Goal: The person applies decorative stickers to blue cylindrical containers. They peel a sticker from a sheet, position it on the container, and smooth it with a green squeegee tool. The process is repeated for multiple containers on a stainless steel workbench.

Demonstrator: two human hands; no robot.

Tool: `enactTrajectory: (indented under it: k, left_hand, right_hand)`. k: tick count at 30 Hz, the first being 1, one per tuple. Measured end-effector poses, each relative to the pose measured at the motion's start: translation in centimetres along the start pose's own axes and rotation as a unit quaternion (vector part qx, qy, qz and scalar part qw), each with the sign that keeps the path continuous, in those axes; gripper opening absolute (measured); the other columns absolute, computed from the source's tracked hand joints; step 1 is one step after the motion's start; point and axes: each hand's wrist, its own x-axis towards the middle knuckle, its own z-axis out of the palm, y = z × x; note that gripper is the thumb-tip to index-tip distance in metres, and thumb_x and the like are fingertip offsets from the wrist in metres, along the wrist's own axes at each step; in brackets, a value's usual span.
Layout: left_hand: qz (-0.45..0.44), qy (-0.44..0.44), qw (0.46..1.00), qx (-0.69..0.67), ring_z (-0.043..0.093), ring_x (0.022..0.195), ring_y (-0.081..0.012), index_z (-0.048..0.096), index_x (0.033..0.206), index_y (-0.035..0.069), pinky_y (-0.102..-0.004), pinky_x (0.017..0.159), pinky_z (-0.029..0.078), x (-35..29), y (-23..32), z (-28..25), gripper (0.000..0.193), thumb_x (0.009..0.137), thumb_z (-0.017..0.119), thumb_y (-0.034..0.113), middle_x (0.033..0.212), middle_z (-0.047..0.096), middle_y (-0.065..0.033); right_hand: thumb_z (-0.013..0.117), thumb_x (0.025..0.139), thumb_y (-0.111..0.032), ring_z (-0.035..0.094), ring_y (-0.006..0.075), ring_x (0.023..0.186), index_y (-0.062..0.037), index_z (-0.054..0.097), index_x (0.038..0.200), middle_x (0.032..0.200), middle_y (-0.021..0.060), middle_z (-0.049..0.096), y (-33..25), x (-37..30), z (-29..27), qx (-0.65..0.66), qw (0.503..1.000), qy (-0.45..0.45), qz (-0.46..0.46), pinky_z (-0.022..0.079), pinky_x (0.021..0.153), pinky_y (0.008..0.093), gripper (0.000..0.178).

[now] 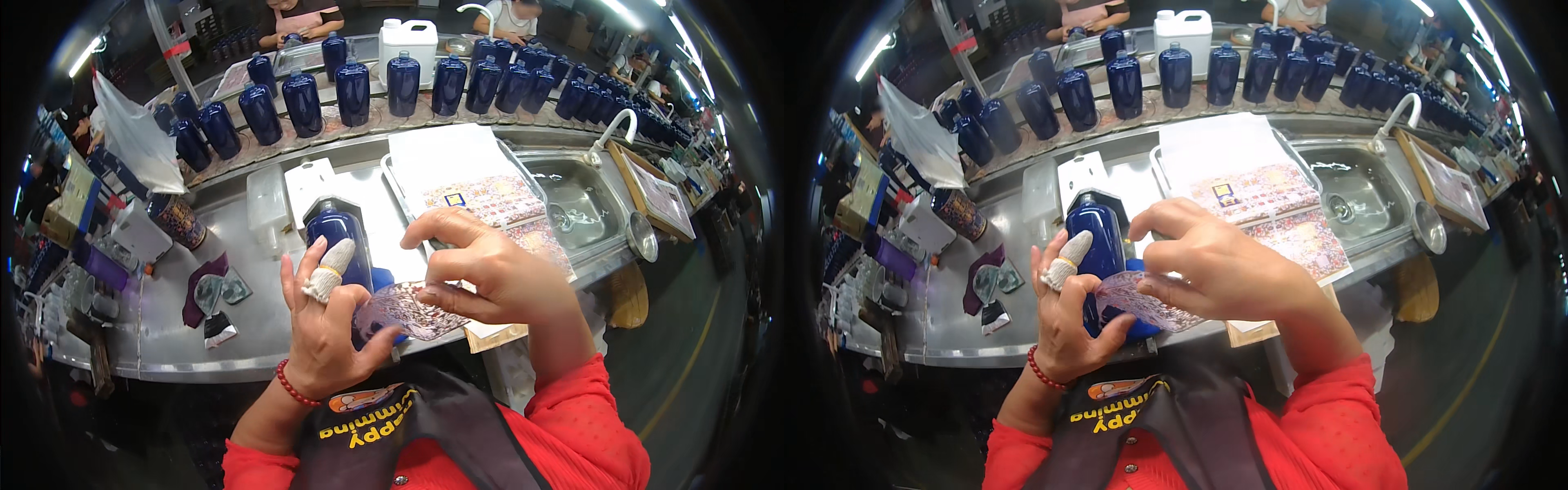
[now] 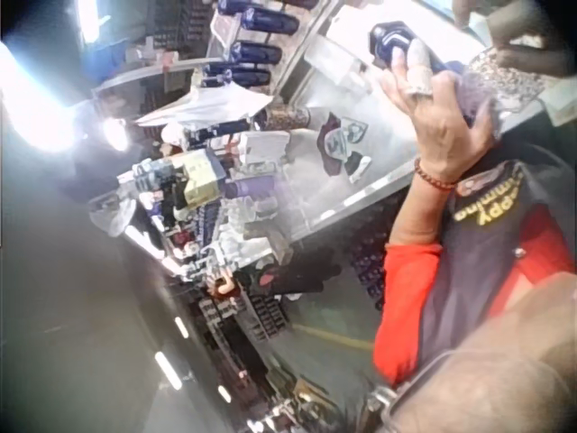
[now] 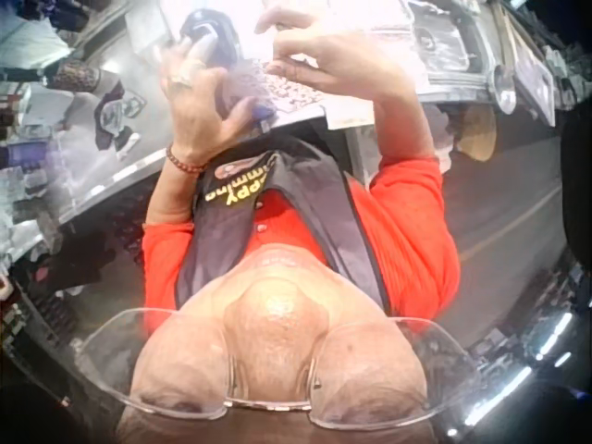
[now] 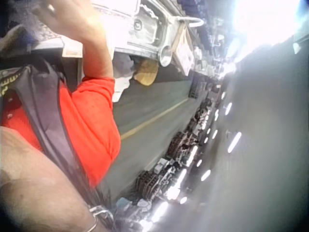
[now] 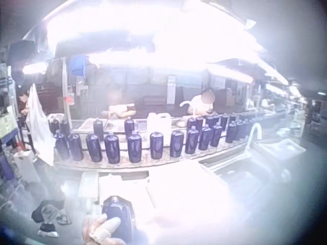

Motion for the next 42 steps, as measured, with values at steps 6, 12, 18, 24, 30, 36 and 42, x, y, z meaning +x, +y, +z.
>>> enactTrajectory:
  k: [6, 12, 18, 24, 30, 36, 42]
  left_hand:
    - [-0.036, 0.017, 0.997, -0.07, 0.046, 0.137, -0.0461, 0.064, 0.09, 0.008, -0.063, 0.12, 0.014, -0.2, -0.8, 0.2, 0.011, 0.081, 0.069, 0.006, 0.126, 0.064, -0.0253]
    - [-0.084, -0.016, 0.977, -0.197, 0.049, 0.137, -0.0443, 0.07, 0.087, 0.006, -0.0557, 0.12, 0.021, 0.0, -1.2, -3.1, 0.007, 0.09, 0.065, 0.01, 0.118, 0.07, -0.0231]
    - [-0.171, 0.019, 0.972, -0.157, 0.055, 0.121, -0.0407, 0.069, 0.088, 0.003, -0.0497, 0.117, 0.029, 0.2, -7.0, 0.4, 0.017, 0.092, 0.068, 0.019, 0.101, 0.07, -0.0166]
    - [-0.221, 0.1, 0.956, -0.166, 0.048, 0.125, -0.0406, 0.068, 0.088, 0.004, -0.0496, 0.116, 0.028, -0.3, -10.4, 3.7, 0.018, 0.092, 0.068, 0.022, 0.098, 0.069, -0.0123]
    - [-0.259, 0.093, 0.938, -0.211, 0.051, 0.105, -0.03, 0.064, 0.084, 0.005, -0.0466, 0.109, 0.034, 0.6, -11.5, 4.0, 0.017, 0.092, 0.067, 0.02, 0.082, 0.067, -0.008]
    - [-0.222, 0.132, 0.953, -0.157, 0.054, 0.106, -0.0344, 0.063, 0.084, 0.005, -0.0472, 0.103, 0.036, 1.1, -12.9, 5.0, 0.018, 0.092, 0.069, 0.02, 0.09, 0.065, -0.0117]
    - [-0.267, 0.234, 0.907, -0.225, 0.054, 0.113, -0.037, 0.067, 0.098, 0.005, -0.0466, 0.101, 0.038, 0.6, -12.5, 4.3, 0.019, 0.096, 0.066, 0.024, 0.106, 0.066, -0.0157]
  right_hand:
    - [0.077, 0.083, -0.009, 0.058, 0.0388, 0.109, -0.0006, 0.062, 0.08, 0.117, 0.0177, 0.061, -0.4, -0.7, 0.2, -0.019, 1.0, 0.019, 0.004, 0.049, 0.092, 0.0454, 0.017]
    - [0.079, 0.086, -0.016, 0.061, 0.0373, 0.115, -0.0004, 0.063, 0.076, 0.118, 0.0167, 0.064, -1.5, -0.1, -0.4, 0.041, 0.998, 0.012, 0.034, 0.048, 0.097, 0.0458, 0.024]
    - [0.072, 0.096, -0.017, 0.062, 0.0101, 0.075, 0.0031, 0.061, 0.075, 0.118, 0.0118, 0.065, 6.2, 1.6, 5.9, 0.123, 0.972, 0.068, 0.188, 0.051, 0.062, 0.0249, 0.031]
    - [0.071, 0.097, -0.021, 0.062, 0.0133, 0.086, 0.0024, 0.064, 0.077, 0.117, 0.0107, 0.064, 10.9, 2.0, 8.4, 0.087, 0.974, 0.068, 0.199, 0.051, 0.072, 0.0265, 0.031]
    - [0.071, 0.096, -0.019, 0.062, 0.0174, 0.091, 0.0013, 0.064, 0.075, 0.112, 0.0119, 0.066, 11.5, 2.6, 8.9, 0.136, 0.947, 0.08, 0.279, 0.049, 0.076, 0.0296, 0.03]
    - [0.068, 0.098, -0.016, 0.062, 0.0186, 0.098, 0.0022, 0.064, 0.074, 0.111, 0.0146, 0.065, 12.2, 3.1, 9.4, 0.151, 0.941, 0.103, 0.286, 0.049, 0.078, 0.0297, 0.031]
    - [0.067, 0.098, -0.016, 0.062, 0.0181, 0.099, 0.0031, 0.063, 0.074, 0.112, 0.015, 0.065, 12.0, 3.4, 9.3, 0.123, 0.942, 0.094, 0.299, 0.049, 0.078, 0.0291, 0.031]
